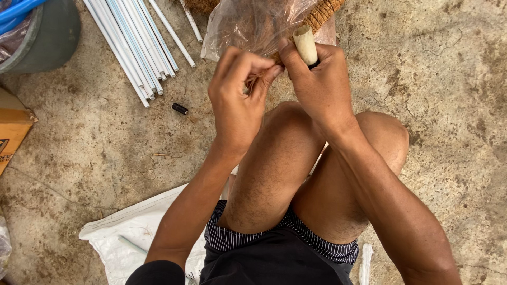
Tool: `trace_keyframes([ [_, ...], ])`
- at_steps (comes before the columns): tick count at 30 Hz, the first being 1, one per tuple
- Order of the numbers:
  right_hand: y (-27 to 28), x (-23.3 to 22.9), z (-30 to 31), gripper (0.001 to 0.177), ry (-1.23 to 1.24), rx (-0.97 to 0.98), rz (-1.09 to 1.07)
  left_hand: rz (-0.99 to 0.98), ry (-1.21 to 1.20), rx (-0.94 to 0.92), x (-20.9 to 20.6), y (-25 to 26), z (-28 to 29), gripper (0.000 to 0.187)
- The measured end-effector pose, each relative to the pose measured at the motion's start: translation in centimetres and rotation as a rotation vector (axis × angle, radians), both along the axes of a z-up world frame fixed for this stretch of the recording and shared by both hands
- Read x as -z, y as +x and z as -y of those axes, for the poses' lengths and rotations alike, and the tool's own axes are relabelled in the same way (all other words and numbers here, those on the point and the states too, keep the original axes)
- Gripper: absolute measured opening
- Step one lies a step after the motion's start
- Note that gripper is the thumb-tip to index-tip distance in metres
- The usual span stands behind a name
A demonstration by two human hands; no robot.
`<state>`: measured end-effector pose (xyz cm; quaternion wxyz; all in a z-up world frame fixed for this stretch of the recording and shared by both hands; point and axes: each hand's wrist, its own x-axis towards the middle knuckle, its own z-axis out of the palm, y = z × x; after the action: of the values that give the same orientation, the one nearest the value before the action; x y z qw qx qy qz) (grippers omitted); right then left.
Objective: The person sits on the floor and wraps a brown fibrous rope around a white PVC pipe using a small cylindrical tool to tighten the coils. They repeatedly pull the rope, adjust the tool, and secure the wrapping along the pipe's length.
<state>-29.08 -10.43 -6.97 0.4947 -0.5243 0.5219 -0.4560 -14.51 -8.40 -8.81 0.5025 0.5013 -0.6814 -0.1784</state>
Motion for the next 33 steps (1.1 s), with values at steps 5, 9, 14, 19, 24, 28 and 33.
trace_keyframes([
  [5, 0.3, 0.3, -0.2, 0.034, -0.001, 0.003, 0.007, -0.133, 0.109, -0.081, -0.1, -0.2, -0.8, 0.037],
  [9, 0.5, 0.3, -0.2, 0.036, 0.011, 0.012, -0.013, -0.090, 0.026, -0.112, -0.4, -0.8, -1.1, 0.034],
  [14, 0.4, -0.2, -0.4, 0.036, 0.027, 0.019, 0.049, -0.116, 0.046, -0.025, -1.3, -0.7, -1.9, 0.039],
  [19, -0.3, -0.5, -0.4, 0.040, -0.004, -0.004, 0.017, -0.299, 0.122, 0.262, -2.8, 1.7, -2.2, 0.051],
  [24, -1.3, 0.4, -1.0, 0.043, -0.033, -0.160, 0.152, -0.425, 0.383, 0.350, -4.1, 5.0, -1.5, 0.053],
  [28, -3.1, 1.4, -2.5, 0.032, -0.223, -0.323, 0.229, -0.580, 0.809, 0.695, -5.0, 5.5, -2.1, 0.062],
  [33, -5.7, 1.2, -4.2, 0.032, -0.398, -0.380, 0.212, -0.501, 0.943, 0.902, -4.9, 4.7, -3.4, 0.056],
])
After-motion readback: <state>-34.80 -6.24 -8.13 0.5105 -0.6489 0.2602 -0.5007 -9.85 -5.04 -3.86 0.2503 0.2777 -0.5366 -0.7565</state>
